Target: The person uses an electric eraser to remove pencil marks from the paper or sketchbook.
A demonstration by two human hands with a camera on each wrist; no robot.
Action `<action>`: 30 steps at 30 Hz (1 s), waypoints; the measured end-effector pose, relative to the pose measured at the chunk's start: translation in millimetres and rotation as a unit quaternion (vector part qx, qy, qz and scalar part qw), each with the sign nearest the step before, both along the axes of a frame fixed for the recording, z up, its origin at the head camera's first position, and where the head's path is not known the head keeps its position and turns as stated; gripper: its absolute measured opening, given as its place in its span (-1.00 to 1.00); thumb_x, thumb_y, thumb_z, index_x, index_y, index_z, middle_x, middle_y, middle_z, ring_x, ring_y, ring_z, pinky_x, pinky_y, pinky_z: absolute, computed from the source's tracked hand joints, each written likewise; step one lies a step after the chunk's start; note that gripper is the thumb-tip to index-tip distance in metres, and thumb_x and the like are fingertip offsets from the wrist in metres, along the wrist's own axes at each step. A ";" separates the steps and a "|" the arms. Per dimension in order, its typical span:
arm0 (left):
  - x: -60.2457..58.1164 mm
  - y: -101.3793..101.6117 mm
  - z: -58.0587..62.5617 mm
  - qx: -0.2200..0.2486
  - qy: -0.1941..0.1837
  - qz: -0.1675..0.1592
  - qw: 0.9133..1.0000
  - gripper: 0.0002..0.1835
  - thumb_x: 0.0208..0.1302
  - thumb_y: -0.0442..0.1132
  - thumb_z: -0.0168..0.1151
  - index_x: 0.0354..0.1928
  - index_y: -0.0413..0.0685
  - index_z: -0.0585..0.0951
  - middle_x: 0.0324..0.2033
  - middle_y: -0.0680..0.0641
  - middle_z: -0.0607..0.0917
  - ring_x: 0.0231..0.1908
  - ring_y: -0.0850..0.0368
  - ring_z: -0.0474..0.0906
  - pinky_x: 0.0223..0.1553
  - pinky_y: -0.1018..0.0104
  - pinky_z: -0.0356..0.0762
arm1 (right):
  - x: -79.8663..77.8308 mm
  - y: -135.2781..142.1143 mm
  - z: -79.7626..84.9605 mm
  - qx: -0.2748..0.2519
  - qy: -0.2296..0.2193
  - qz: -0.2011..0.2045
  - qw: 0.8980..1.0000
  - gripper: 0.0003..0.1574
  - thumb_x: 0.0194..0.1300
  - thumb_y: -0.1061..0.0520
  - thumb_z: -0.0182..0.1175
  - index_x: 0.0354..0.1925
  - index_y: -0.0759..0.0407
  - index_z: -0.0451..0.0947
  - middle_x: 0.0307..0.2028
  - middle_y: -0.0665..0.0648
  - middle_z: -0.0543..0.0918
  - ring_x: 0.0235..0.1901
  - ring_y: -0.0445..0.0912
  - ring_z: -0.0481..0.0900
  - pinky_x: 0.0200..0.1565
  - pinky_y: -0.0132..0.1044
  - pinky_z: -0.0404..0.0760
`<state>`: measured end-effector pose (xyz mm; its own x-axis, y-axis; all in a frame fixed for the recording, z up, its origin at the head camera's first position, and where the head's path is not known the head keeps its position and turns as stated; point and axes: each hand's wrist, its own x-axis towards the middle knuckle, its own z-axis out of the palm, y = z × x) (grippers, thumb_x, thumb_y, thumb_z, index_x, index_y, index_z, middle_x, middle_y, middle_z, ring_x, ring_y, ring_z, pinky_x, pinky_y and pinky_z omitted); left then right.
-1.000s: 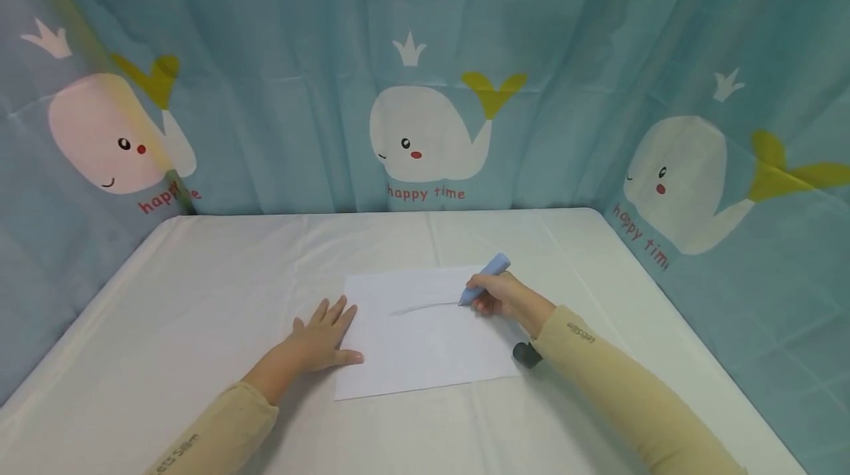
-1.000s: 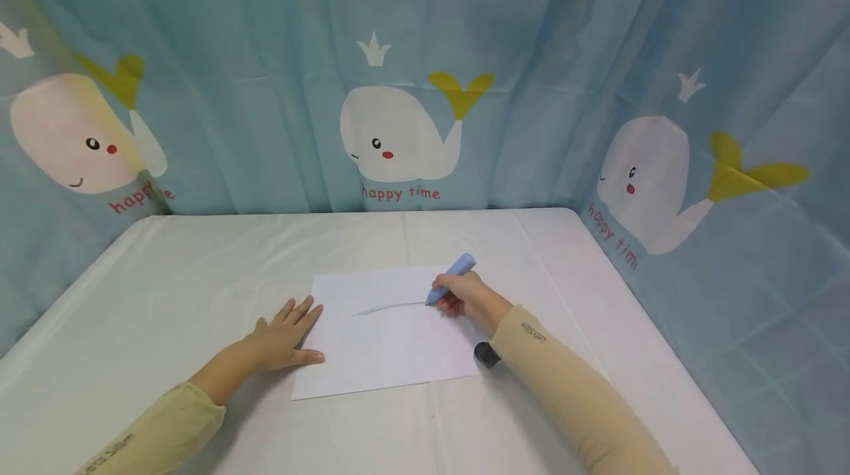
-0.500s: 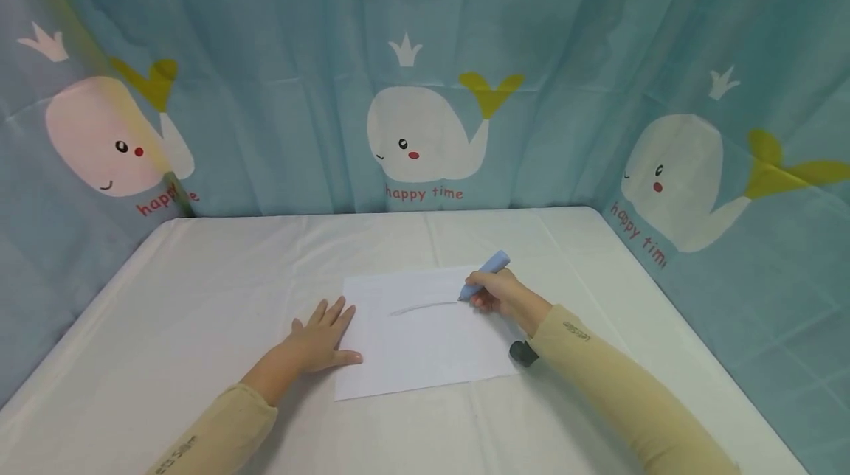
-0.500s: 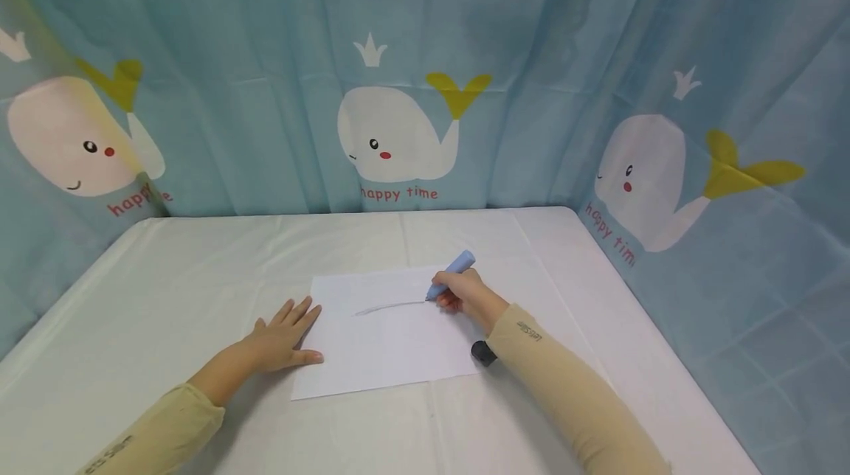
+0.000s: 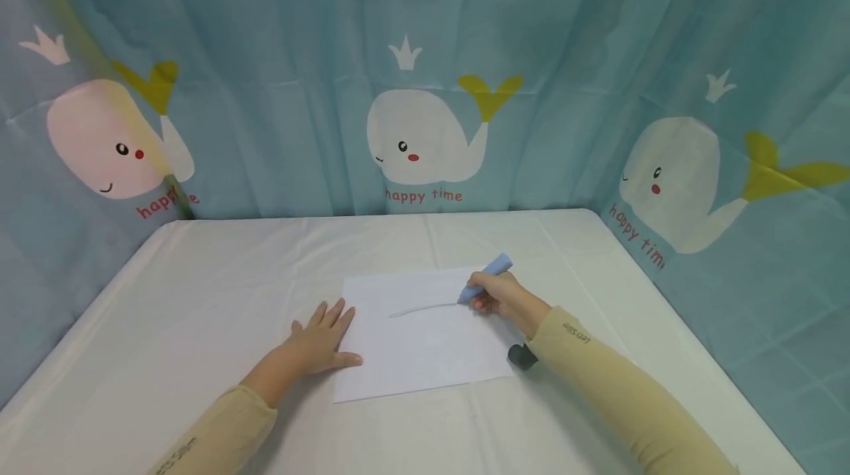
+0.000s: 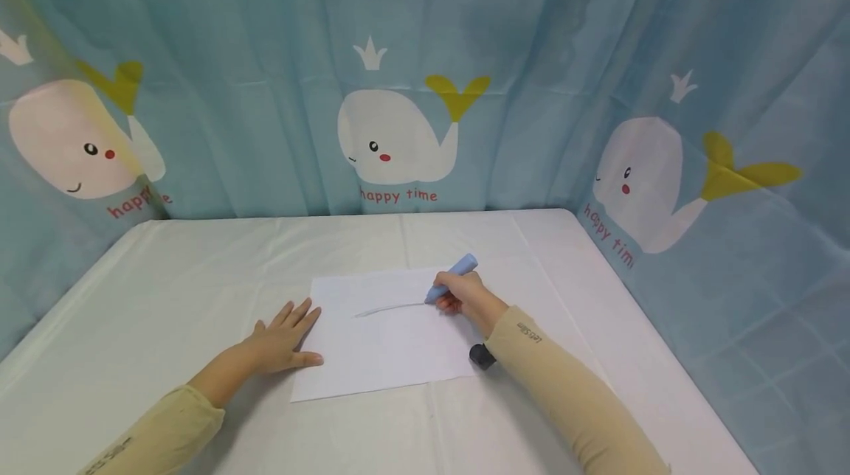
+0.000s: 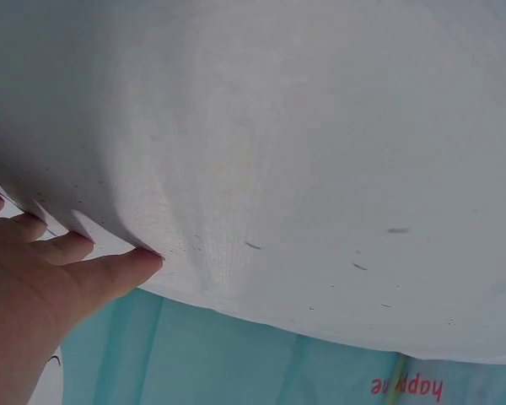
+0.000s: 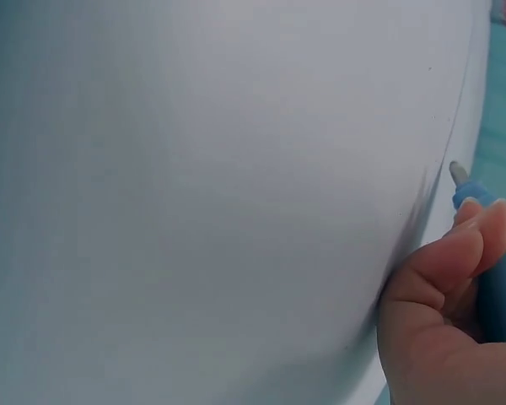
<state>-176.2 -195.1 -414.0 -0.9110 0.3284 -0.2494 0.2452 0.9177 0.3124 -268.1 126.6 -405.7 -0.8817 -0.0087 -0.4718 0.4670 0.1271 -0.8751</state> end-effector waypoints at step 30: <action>-0.3 -0.5 -0.3 0.000 -0.004 0.002 1.000 0.02 0.20 0.25 0.25 0.45 -0.31 0.12 0.45 -0.41 -0.01 0.41 -0.46 -0.20 0.15 -0.59 -0.15 | -0.1 -2.9 0.4 0.000 -0.010 0.010 1.000 -0.80 0.23 0.21 0.17 -0.25 0.37 0.50 -0.67 0.10 0.54 -0.71 -0.20 0.46 -0.56 -0.44 0.46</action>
<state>-176.5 -195.6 -414.3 -0.9100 0.3257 -0.2566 0.2399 0.9183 0.3151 -268.2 123.7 -405.4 -0.8722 -0.0262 -0.4885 0.4809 0.1373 -0.8660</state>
